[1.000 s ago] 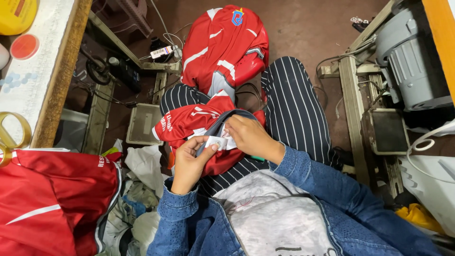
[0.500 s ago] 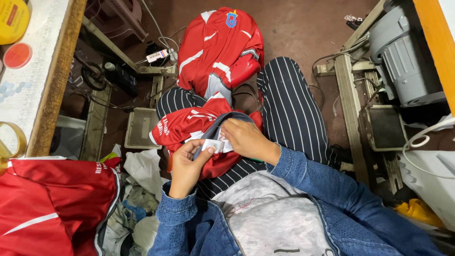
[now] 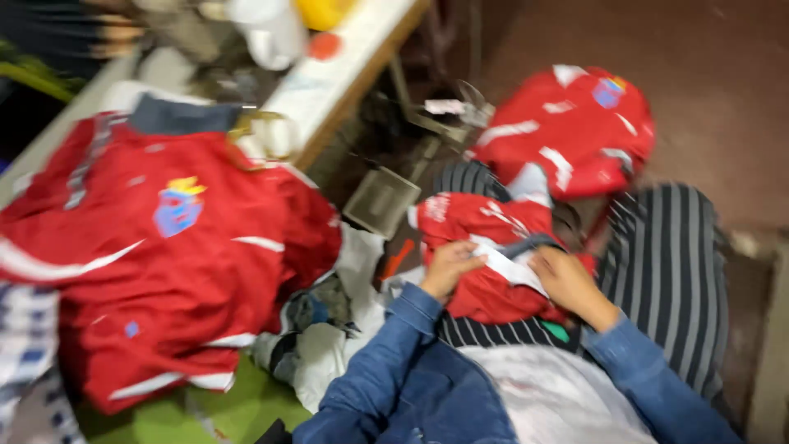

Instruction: Trimming loose threads from red sports jerseys using scissors

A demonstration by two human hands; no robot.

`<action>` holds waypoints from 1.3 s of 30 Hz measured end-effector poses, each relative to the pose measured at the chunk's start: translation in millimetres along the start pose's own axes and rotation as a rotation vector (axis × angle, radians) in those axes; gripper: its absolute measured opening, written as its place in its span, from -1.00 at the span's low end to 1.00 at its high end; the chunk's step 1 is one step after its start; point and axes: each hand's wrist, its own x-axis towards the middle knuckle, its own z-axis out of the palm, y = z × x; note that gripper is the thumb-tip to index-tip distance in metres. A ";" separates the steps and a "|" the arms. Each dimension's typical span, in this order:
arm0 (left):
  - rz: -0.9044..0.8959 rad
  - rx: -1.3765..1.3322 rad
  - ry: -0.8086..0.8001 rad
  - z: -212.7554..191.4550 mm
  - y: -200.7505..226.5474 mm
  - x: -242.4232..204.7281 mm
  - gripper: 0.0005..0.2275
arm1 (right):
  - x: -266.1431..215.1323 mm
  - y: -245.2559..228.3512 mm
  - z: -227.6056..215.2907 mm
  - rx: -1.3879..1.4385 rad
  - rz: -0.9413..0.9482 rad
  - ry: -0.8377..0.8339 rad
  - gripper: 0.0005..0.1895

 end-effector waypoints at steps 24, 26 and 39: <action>-0.043 -0.198 -0.079 20.3 46.4 -21.6 -0.70 | 1.8 -14.3 -10.3 0.268 0.174 -0.025 -0.56; -0.040 -0.200 -0.077 19.4 43.7 -20.3 -0.70 | -0.4 -22.6 -16.3 0.276 0.174 -0.023 -0.54; -0.040 -0.211 -0.088 16.7 39.8 -15.9 -0.69 | 0.4 -5.8 1.4 0.316 0.171 0.041 -0.58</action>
